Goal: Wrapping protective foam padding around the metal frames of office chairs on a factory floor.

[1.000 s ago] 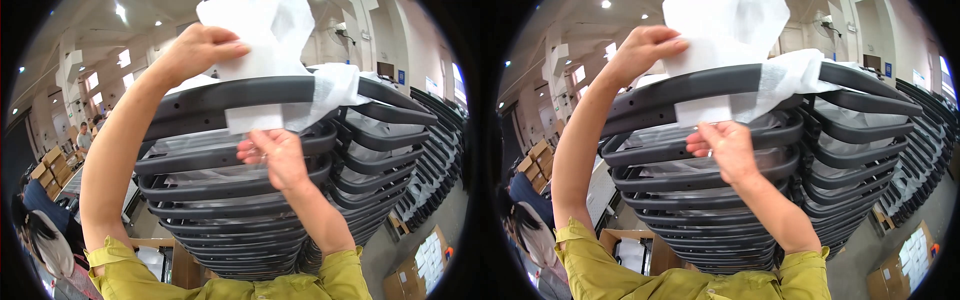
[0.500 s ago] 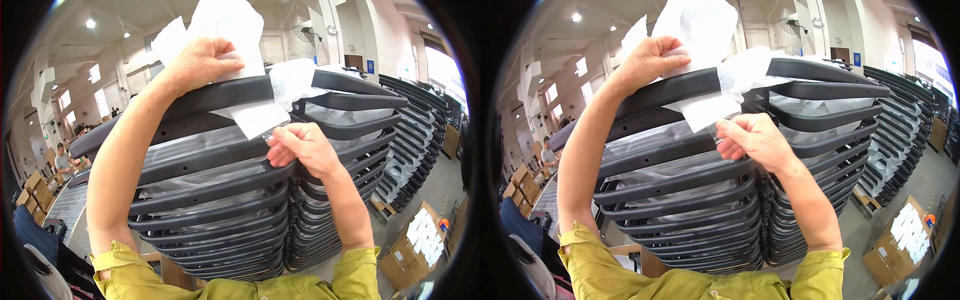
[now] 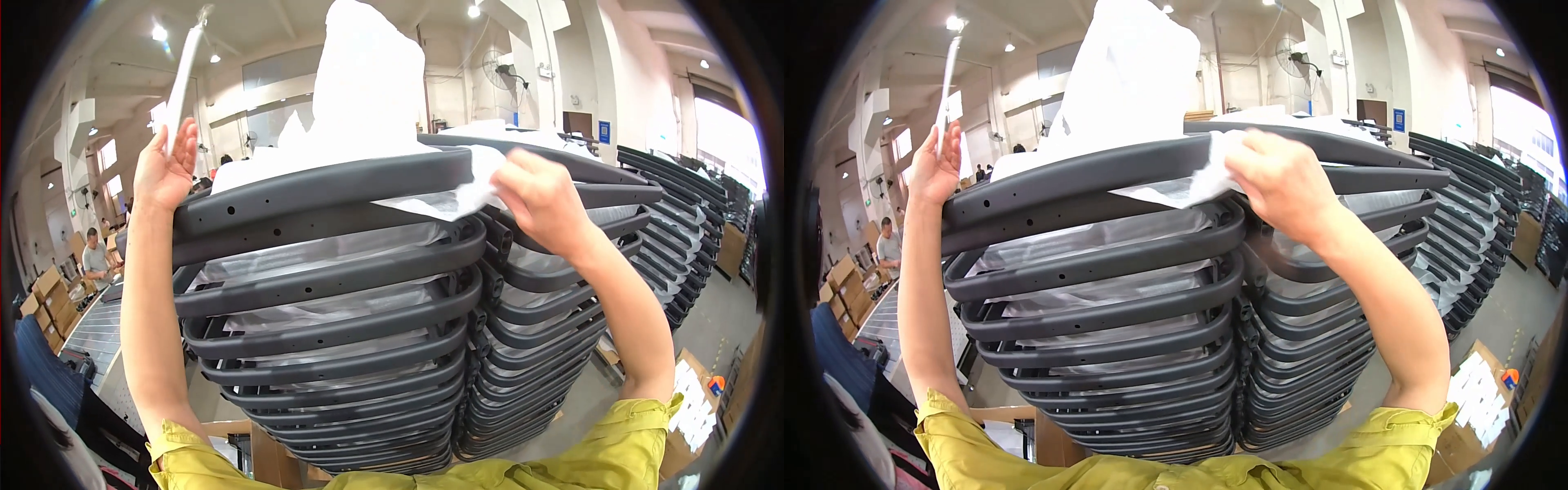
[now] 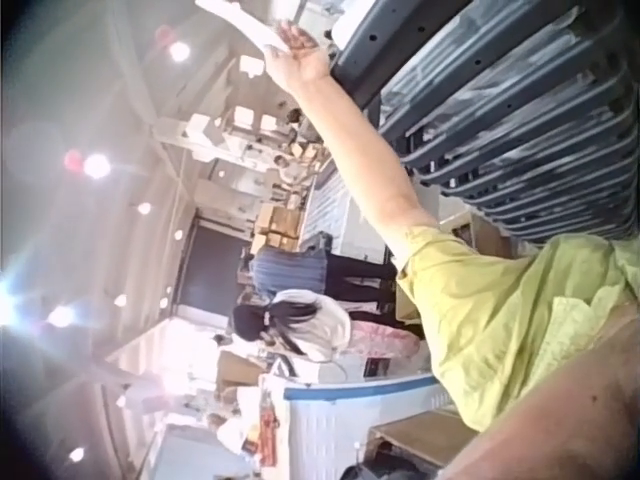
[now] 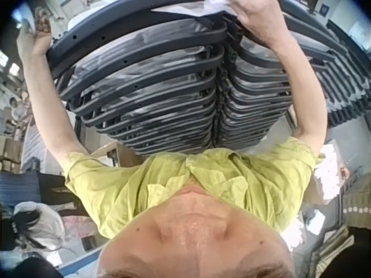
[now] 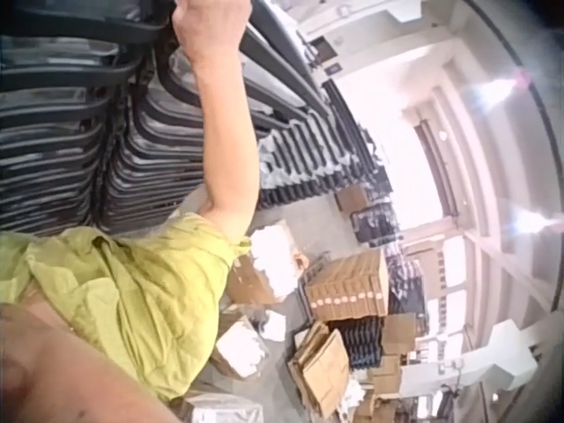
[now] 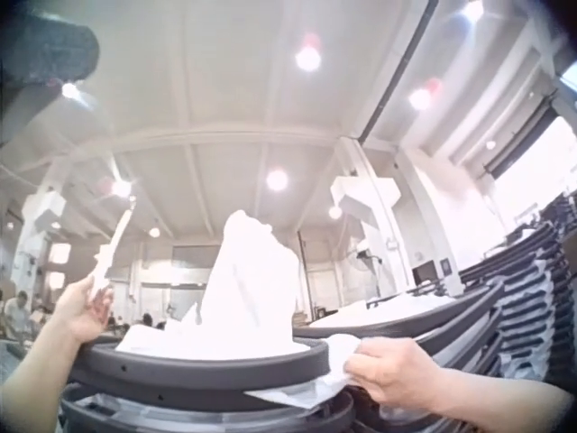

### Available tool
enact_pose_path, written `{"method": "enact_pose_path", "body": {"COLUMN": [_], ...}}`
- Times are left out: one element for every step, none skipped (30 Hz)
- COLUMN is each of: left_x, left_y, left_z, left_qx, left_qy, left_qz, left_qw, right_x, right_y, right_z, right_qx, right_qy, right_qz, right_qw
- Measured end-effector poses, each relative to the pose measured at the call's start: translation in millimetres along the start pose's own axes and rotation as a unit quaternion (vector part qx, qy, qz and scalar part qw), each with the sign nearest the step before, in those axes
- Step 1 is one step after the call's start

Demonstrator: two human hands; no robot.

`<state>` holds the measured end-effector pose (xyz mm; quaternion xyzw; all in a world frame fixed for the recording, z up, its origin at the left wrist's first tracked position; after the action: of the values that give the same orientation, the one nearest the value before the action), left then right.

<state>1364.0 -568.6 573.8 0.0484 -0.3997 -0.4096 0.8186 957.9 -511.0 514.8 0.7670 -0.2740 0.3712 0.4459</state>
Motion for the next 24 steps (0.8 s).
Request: {"method": "enact_pose_path", "body": {"left_x": [-3.2,-6.5,-6.4,-9.3,-9.7,-11.3,-11.9,-12.2,-13.1,-14.1,-15.7,-15.2,-16.2,-17.2,-20.8,-22.2,-22.5,-23.4,-24.4,-23.4,-24.5,-25.0,-24.8,-24.0], "left_y": [-4.7,-8.5,-14.4,-13.8,-15.9,-15.2,-15.6,-16.1,-16.3,-16.7,-17.3,-22.0,-22.3,-22.8,-19.7,-17.6,-16.2,-12.8,-12.4,-19.2,-21.8,-23.2,-24.3,-25.0], "left_z": [3.9,6.2,9.5,13.1,11.0,8.2,10.5,11.8,13.8,16.3,19.3,22.3,24.1,27.0,26.0,22.7,23.7,20.3,19.7,24.5,30.6,33.0,34.2,32.1], "left_qx": [0.051,0.102,0.137,0.133,0.162,0.193,0.198,0.194,0.196,0.198,0.192,0.188,0.194,0.200,0.206,0.208,0.213,0.226,0.230,0.223,0.223,0.227,0.229,0.236], "left_qy": [-0.010,-0.019,-0.031,-0.034,-0.021,-0.005,-0.012,-0.014,-0.015,-0.017,-0.023,-0.028,-0.030,-0.033,-0.026,-0.022,-0.026,-0.022,-0.015,-0.023,-0.034,-0.041,-0.040,-0.031], "left_qz": [-0.022,-0.044,-0.052,-0.047,-0.042,-0.035,-0.026,-0.025,-0.022,-0.020,-0.024,-0.029,-0.024,-0.019,-0.015,-0.016,-0.008,0.002,0.012,0.005,0.000,-0.004,-0.004,-0.008], "left_qw": [0.998,0.994,0.989,0.989,0.986,0.981,0.980,0.981,0.980,0.980,0.981,0.981,0.980,0.979,0.978,0.978,0.977,0.974,0.973,0.975,0.974,0.973,0.973,0.971], "right_x": [-13.4,-30.2,-46.8,-61.7,-76.4,-90.5,-105.5,-118.9,-125.3,-128.4,-130.2,-130.3,-124.9,-117.0,-101.0,-84.8,-67.6,-50.7,-39.9,-34.1,-28.9,-26.9,-26.3,-21.8], "right_y": [0.4,2.3,12.9,23.5,42.7,59.3,77.7,92.6,90.2,85.1,79.6,73.5,66.3,57.7,45.0,31.4,11.4,-8.3,-19.7,-26.9,-34.6,-37.5,-36.1,-31.3], "right_z": [4.6,9.1,2.3,-6.2,-20.5,-34.6,-38.1,-39.8,-38.5,-29.6,-18.8,-9.6,-11.9,-15.6,-17.8,-21.1,-22.3,-14.8,-2.0,7.7,10.8,18.6,21.9,22.6], "right_qx": [-0.012,-0.024,-0.009,0.009,-0.014,-0.034,-0.042,-0.050,-0.054,-0.059,-0.055,-0.053,-0.030,-0.007,0.019,0.040,0.016,0.002,0.003,-0.005,-0.002,0.008,-0.012,-0.008], "right_qy": [-0.025,-0.050,-0.038,-0.024,0.008,0.042,0.017,-0.008,0.001,-0.011,-0.052,-0.094,-0.074,-0.054,-0.017,0.019,0.033,0.048,0.038,0.028,0.066,0.104,0.162,0.162], "right_qz": [-0.016,-0.032,-0.019,-0.008,0.028,0.063,0.128,0.193,0.184,0.178,0.184,0.191,0.203,0.215,0.218,0.223,0.176,0.128,0.122,0.119,0.107,0.093,0.052,0.051], "right_qw": [0.999,0.998,0.999,1.000,0.999,0.997,0.991,0.980,0.981,0.982,0.980,0.976,0.976,0.975,0.976,0.974,0.984,0.991,0.992,0.992,0.992,0.990,0.985,0.985]}}
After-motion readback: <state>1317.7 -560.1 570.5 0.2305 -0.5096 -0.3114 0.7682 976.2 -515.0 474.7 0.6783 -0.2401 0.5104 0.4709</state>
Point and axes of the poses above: each hand's wrist, its own x-axis towards the middle knuckle, its own z-axis out of the palm, y = z × x, the point moved 10 cm from there along x, towards the middle knuckle, and after that the axes turned 12 degrees about -x, right-handed, at the moved point
